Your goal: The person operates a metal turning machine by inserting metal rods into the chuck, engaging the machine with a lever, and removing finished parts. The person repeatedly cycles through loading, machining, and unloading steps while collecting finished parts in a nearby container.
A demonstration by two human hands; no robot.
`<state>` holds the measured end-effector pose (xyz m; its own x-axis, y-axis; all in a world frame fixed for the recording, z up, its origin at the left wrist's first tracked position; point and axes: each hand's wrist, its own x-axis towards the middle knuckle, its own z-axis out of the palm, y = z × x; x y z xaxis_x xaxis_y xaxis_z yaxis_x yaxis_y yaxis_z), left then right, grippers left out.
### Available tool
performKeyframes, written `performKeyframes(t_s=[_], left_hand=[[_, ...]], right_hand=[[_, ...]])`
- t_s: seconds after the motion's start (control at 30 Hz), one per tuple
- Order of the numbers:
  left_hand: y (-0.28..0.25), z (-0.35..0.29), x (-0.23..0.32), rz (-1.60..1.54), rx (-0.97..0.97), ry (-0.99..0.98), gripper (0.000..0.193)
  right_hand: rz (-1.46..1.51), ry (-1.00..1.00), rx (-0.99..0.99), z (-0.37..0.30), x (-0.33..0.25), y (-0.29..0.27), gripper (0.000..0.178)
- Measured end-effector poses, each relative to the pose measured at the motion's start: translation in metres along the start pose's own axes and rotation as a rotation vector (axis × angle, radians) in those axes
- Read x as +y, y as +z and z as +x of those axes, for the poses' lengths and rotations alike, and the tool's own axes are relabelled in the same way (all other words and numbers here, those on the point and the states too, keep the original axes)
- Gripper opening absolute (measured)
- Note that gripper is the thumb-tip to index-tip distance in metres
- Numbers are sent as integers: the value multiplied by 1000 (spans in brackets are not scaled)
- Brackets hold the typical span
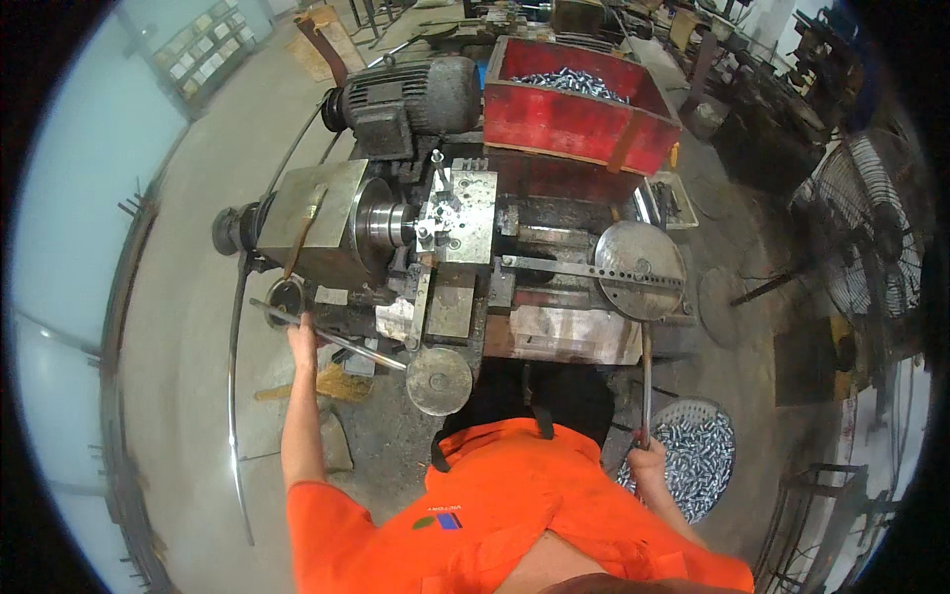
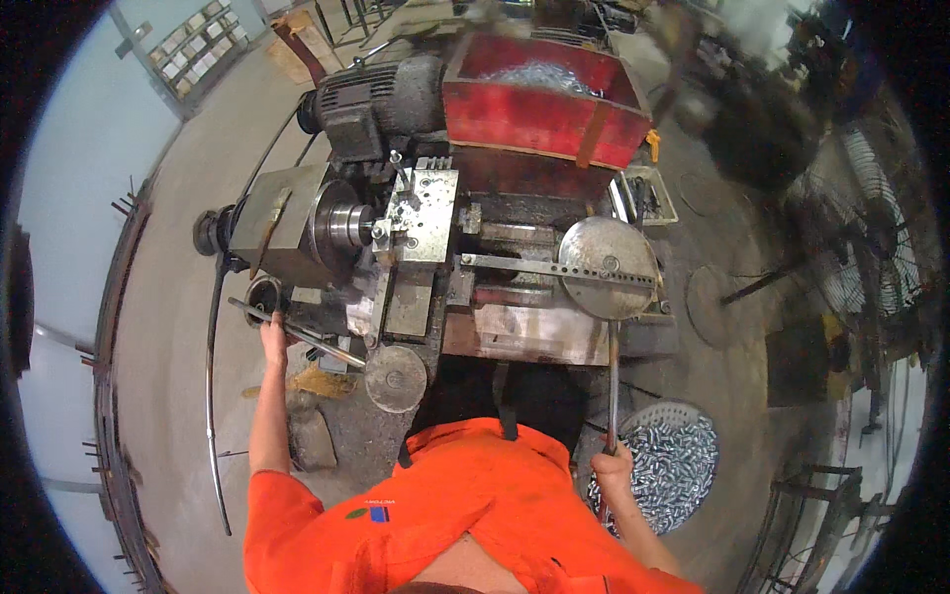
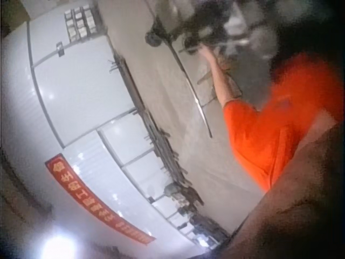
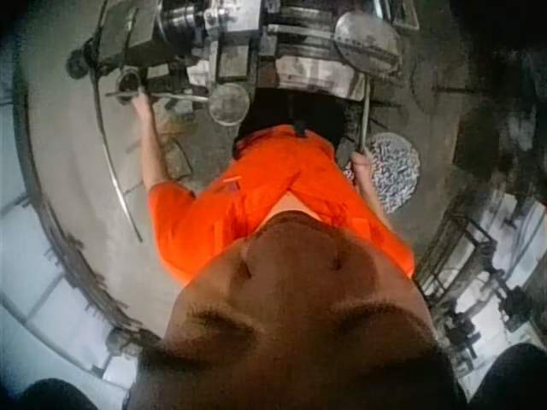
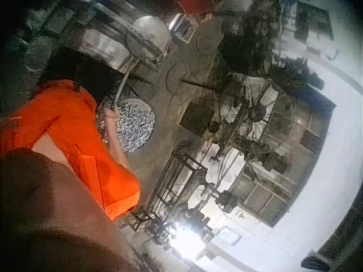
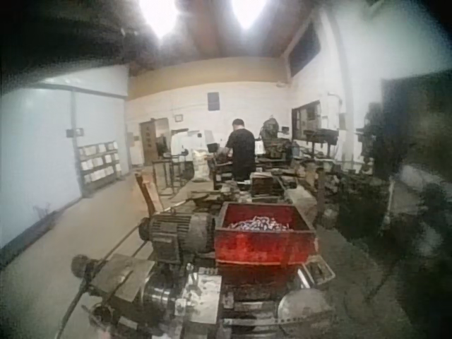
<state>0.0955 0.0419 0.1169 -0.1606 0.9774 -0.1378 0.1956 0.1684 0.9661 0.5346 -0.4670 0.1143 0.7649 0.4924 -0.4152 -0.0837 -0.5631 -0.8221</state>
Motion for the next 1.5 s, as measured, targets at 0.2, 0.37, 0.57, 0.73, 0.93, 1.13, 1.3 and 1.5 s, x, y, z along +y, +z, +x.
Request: performKeyframes(t_s=[0.2, 0.37, 0.57, 0.73, 0.93, 1.13, 1.3, 1.5], left_hand=[[-13, 4, 2, 54, -26, -26, 33], [-6, 3, -5, 5, -41, -12, 37], [-21, -9, 19, -12, -258, -143, 50], [-75, 26, -86, 527, -243, 65, 47], [-9, -8, -67, 1455, -419, 304, 46], [23, -14, -214, 983, 206, 312, 49], [-17, 3, -125, 1449, -499, 199, 55], [-15, -5, -111, 1376, -442, 113, 58]], right_hand=[[-505, -316, 149, 46, 18, -71, 41], [-1099, -257, 399, 136, -12, -151, 59], [-1127, -328, 829, 190, -39, -143, 74], [-821, -683, 824, 137, -34, -61, 83], [-637, -482, 476, 107, 22, -35, 60], [-496, -399, 258, 89, -17, 6, 40], [-502, -563, 244, 99, -54, -6, 35], [-504, -862, 219, 107, -188, 13, 35]])
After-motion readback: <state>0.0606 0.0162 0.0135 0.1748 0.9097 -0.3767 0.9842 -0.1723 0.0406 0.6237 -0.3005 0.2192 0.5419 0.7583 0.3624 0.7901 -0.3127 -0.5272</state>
